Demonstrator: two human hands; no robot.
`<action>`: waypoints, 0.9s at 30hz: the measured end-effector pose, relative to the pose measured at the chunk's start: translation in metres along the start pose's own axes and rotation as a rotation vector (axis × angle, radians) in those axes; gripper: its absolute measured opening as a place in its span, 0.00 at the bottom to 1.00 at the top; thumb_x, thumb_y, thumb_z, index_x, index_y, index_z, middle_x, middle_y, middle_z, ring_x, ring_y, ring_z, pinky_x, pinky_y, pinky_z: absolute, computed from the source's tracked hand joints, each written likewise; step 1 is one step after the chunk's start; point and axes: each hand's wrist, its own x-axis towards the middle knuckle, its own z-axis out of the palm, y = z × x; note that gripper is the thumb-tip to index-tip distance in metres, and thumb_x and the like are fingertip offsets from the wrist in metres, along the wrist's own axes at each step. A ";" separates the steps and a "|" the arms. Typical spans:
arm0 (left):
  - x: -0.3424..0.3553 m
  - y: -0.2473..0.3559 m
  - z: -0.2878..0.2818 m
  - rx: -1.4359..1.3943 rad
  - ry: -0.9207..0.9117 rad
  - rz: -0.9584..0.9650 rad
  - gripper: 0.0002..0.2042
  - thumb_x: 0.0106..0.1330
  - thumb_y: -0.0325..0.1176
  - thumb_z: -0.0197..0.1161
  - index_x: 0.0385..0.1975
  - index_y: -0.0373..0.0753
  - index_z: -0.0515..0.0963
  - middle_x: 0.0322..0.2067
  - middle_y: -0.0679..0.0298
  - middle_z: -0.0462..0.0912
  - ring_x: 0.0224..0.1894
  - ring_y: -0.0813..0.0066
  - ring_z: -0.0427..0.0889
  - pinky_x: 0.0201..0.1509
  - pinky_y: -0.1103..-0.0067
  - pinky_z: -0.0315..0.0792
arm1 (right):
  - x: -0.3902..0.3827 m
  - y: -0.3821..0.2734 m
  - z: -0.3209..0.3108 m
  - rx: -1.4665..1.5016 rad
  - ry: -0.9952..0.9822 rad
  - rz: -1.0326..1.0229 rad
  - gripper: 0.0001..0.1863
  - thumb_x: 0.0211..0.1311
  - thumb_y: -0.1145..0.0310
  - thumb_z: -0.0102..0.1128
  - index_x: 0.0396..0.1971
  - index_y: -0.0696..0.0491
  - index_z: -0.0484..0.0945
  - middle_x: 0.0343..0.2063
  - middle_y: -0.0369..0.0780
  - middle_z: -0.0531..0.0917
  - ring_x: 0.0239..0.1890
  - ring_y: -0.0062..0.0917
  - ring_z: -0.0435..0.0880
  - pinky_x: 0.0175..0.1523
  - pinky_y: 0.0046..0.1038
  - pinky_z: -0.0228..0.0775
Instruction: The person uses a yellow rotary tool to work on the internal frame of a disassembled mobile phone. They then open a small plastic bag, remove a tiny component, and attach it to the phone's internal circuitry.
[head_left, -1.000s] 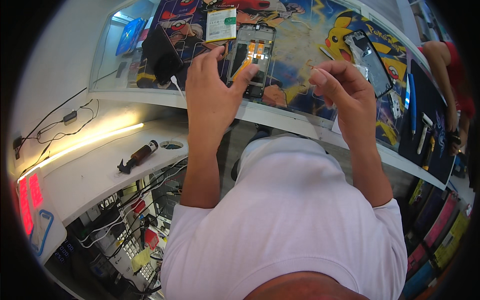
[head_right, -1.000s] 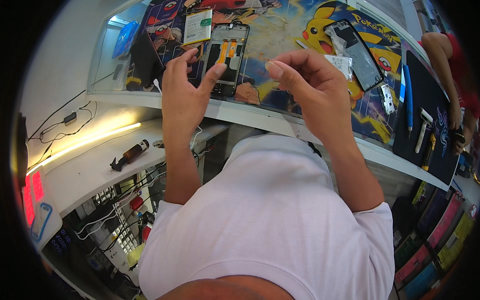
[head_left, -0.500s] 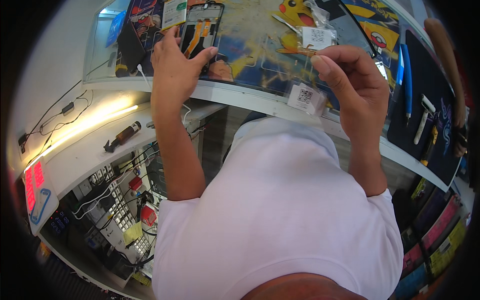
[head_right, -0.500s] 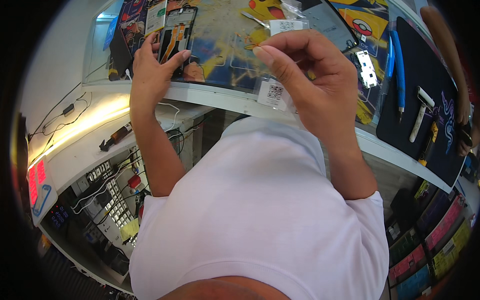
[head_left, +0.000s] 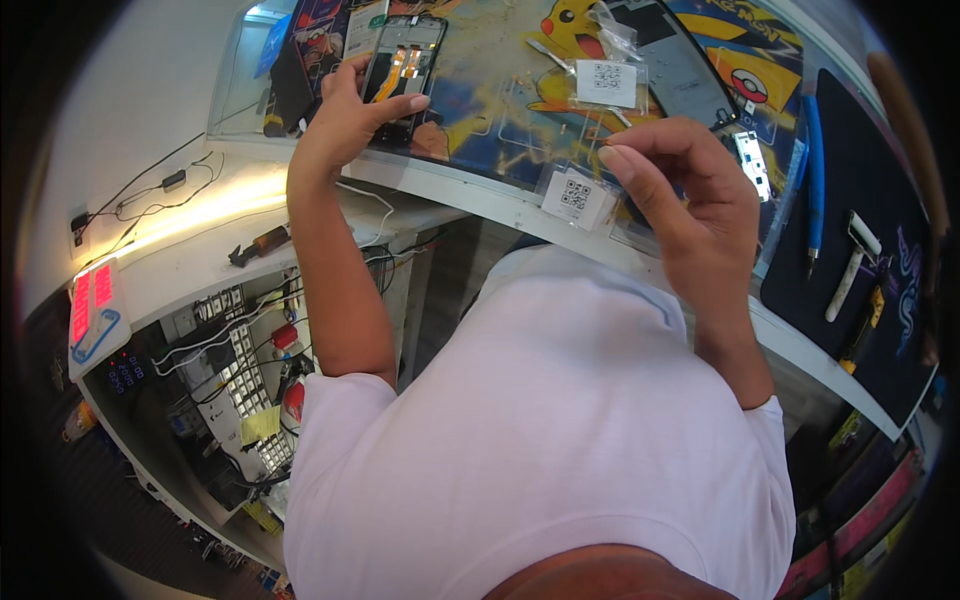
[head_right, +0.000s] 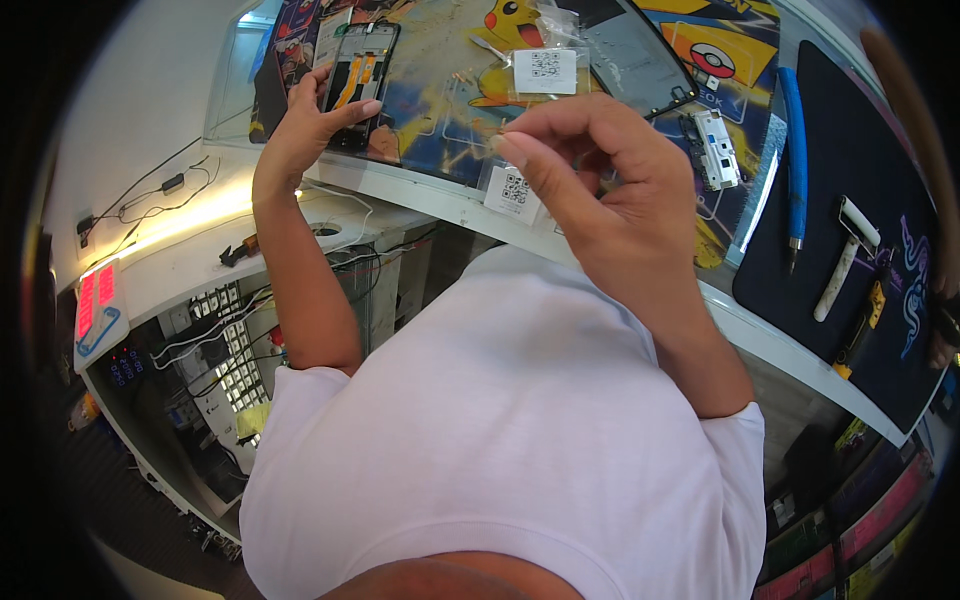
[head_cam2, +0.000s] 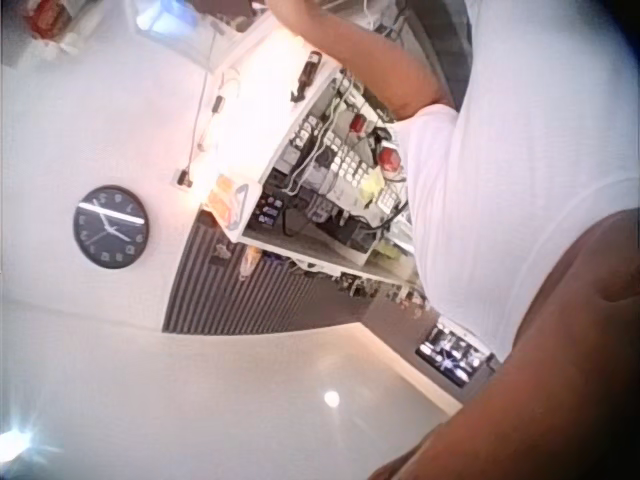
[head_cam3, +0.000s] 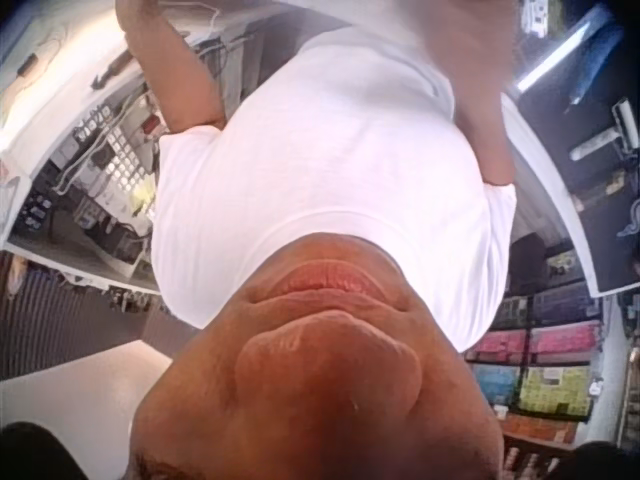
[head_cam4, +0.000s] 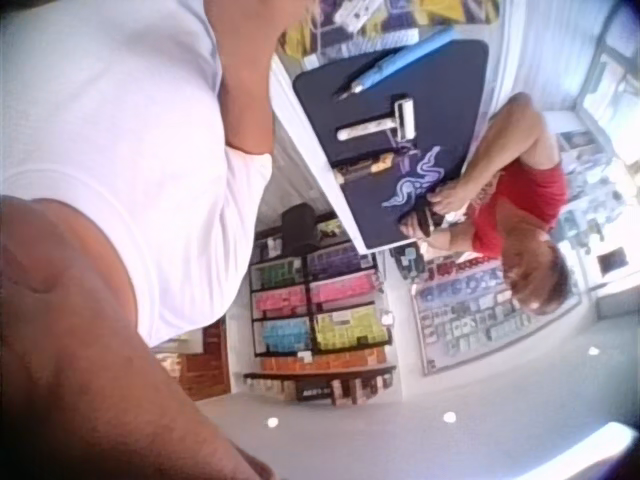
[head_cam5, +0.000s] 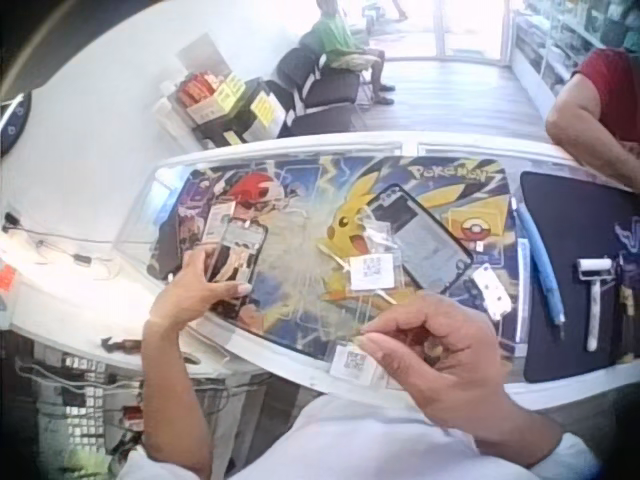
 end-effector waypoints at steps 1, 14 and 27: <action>0.001 0.001 -0.001 -0.055 -0.019 -0.011 0.56 0.45 0.64 0.81 0.71 0.34 0.65 0.66 0.47 0.64 0.67 0.54 0.71 0.70 0.64 0.67 | 0.000 0.000 0.001 0.006 -0.001 0.024 0.06 0.67 0.71 0.72 0.40 0.55 0.87 0.31 0.30 0.85 0.29 0.08 0.76 0.32 0.14 0.64; -0.004 -0.008 0.002 -1.120 0.003 0.043 0.17 0.73 0.36 0.67 0.56 0.37 0.76 0.48 0.63 0.86 0.49 0.79 0.84 0.57 0.80 0.78 | 0.010 -0.009 0.022 0.285 -0.056 0.154 0.08 0.67 0.71 0.71 0.42 0.57 0.85 0.43 0.35 0.85 0.43 0.13 0.80 0.47 0.17 0.71; -0.067 0.067 0.069 -1.847 0.017 0.240 0.16 0.80 0.40 0.55 0.61 0.39 0.70 0.58 0.62 0.79 0.61 0.73 0.77 0.68 0.70 0.69 | 0.036 0.001 0.102 0.287 -0.070 0.285 0.08 0.68 0.70 0.71 0.41 0.57 0.84 0.43 0.33 0.82 0.44 0.13 0.79 0.47 0.16 0.71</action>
